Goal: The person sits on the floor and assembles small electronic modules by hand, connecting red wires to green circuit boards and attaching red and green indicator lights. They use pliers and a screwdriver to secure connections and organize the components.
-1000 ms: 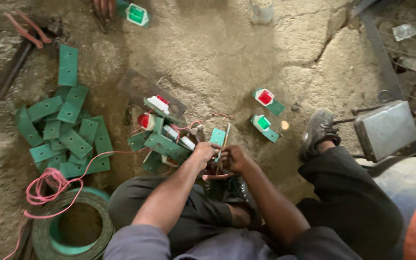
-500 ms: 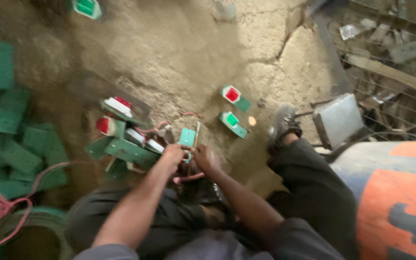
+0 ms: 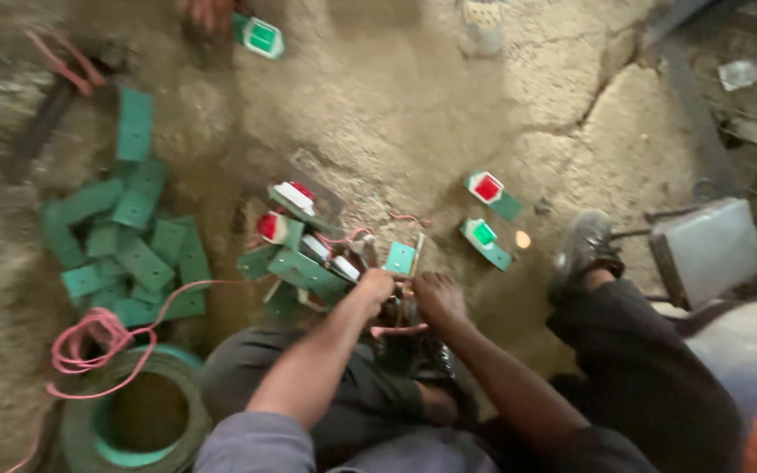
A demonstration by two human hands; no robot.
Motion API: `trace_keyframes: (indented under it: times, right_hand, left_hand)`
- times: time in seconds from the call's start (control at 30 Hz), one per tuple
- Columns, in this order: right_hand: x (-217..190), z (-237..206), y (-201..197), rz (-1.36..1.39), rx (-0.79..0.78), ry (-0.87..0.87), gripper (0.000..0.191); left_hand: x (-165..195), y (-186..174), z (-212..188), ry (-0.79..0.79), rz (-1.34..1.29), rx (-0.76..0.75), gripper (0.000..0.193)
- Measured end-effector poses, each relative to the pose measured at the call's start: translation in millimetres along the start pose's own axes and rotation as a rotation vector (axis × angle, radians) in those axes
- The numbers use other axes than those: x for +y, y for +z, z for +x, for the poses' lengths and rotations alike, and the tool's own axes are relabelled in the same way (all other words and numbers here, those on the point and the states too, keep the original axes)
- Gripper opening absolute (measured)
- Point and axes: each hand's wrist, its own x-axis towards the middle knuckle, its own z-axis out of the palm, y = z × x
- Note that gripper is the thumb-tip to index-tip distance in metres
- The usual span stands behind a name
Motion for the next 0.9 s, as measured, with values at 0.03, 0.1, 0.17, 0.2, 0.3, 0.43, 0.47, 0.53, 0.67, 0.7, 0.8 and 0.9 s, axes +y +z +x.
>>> trace_keyframes:
  times: [0.03, 0.1, 0.17, 0.2, 0.3, 0.43, 0.47, 0.53, 0.67, 0.7, 0.8, 0.9]
  right_hand:
    - [0.2, 2.7, 5.0, 0.020, -0.013, 0.028, 0.017]
    - [7.9, 3.7, 12.3, 0.043, -0.052, 0.101, 0.023]
    - [17.1, 9.0, 19.4, 0.132, -0.252, 0.160, 0.019]
    - [21.1, 7.6, 21.0, 0.175, -0.355, 0.193, 0.022]
    - [25.5, 5.2, 20.8, 0.389, -0.354, 0.382, 0.024]
    - [18.4, 0.9, 9.0, 0.432, -0.211, 0.355, 0.032]
    - [15.0, -2.3, 6.0, 0.252, -0.085, 0.164, 0.032]
    - [9.5, -3.5, 2.7, 0.041, -0.003, 0.019, 0.029]
    - [1.7, 0.7, 7.8, 0.347, -0.211, 0.463, 0.025]
    - [0.1, 2.7, 10.7, 0.413, -0.242, 0.515, 0.025]
    - [-1.4, 2.1, 15.1, 0.471, -0.302, 0.486, 0.025]
    - [-2.3, -1.6, 10.4, 0.518, -0.285, 0.493, 0.025]
  left_hand:
    - [1.0, -0.4, -4.2, -0.001, 0.004, 0.009, 0.037]
    - [1.4, 5.4, -9.9, -0.015, 0.005, 0.003, 0.036]
    - [0.3, 8.8, -12.8, -0.066, 0.010, 0.007, 0.038]
    - [-0.7, 10.4, -13.2, -0.095, 0.012, 0.006, 0.038]
    - [-2.5, 9.6, -11.5, -0.023, 0.056, -0.037, 0.023]
    - [-2.3, 5.4, -10.5, -0.005, 0.089, -0.026, 0.035]
    - [-2.6, 4.4, -10.5, 0.000, 0.115, -0.004, 0.037]
    - [-3.6, 4.1, -11.0, -0.005, 0.100, 0.004, 0.039]
    - [-4.6, 5.4, -12.7, -0.079, 0.024, -0.004, 0.035]
    - [-4.4, 5.5, -12.4, -0.100, 0.030, 0.002, 0.034]
    - [-4.9, 4.3, -11.5, 0.046, 0.065, -0.074, 0.028]
    - [-5.6, 2.0, -11.1, -0.019, -0.042, -0.073, 0.022]
